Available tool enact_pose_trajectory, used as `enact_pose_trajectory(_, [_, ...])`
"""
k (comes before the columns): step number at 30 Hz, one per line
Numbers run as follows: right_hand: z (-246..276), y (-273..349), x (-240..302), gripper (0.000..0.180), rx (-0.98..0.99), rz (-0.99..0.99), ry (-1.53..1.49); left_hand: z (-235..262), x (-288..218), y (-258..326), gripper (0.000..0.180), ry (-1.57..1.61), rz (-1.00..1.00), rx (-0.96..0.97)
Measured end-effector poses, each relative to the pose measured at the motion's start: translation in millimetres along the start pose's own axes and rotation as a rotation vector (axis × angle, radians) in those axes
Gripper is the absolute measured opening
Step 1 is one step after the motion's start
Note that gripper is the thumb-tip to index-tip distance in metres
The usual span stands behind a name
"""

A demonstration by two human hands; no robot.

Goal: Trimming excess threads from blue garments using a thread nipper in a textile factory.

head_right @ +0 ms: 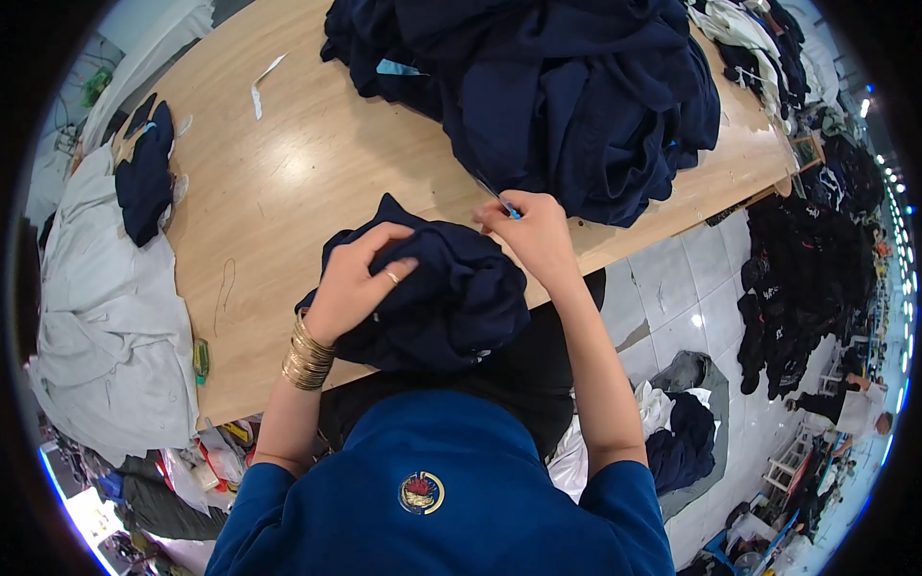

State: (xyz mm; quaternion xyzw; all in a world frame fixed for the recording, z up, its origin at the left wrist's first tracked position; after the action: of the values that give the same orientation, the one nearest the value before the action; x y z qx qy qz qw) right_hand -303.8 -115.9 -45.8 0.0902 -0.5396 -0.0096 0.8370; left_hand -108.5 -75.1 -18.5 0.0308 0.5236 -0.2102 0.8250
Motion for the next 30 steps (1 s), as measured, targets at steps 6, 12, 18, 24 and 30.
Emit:
enact_pose_trajectory(6, [-2.8, 39.7, 5.7, 0.02, -0.244, 0.164, -0.053, 18.8, 12.1, -4.0, 0.03, -0.498, -0.06, -0.216])
enact_pose_trajectory(12, [-23.1, 48.5, -35.8, 0.016, -0.445, 0.222, 0.221, -42.8, -190.7, 6.1, 0.042, 0.912, -0.634, 0.699])
enact_pose_trajectory(18, [-26.5, 36.2, -46.3, 0.015, -0.506, 0.268, 0.217, -69.2, -242.8, 4.4, 0.014, 1.211, -0.634, 1.09])
enact_pose_trajectory(24, [-42.5, 34.9, -64.4, 0.023, -0.44, 0.189, 0.233, -111.4, -205.8, 65.6, 0.028, 1.114, -0.276, 1.451])
enact_pose_trajectory(30, [-43.2, 33.1, -71.3, 0.022, -0.393, 0.166, 0.191, -118.8, -264.6, 32.8, 0.034, 1.145, -0.113, 1.474])
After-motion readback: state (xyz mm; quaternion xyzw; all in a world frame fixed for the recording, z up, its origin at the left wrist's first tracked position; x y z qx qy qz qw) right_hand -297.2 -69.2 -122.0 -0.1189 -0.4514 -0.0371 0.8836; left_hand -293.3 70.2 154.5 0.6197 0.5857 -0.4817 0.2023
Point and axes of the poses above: each hand's wrist, its own y-axis away from the middle knuckle, its own z-axis out of the back of the hand, x = y × z, the point moved 8 cm from there along -y, towards the middle knuckle, and after that the axes turned 3 degrees about -z, right-handed, at the moved point
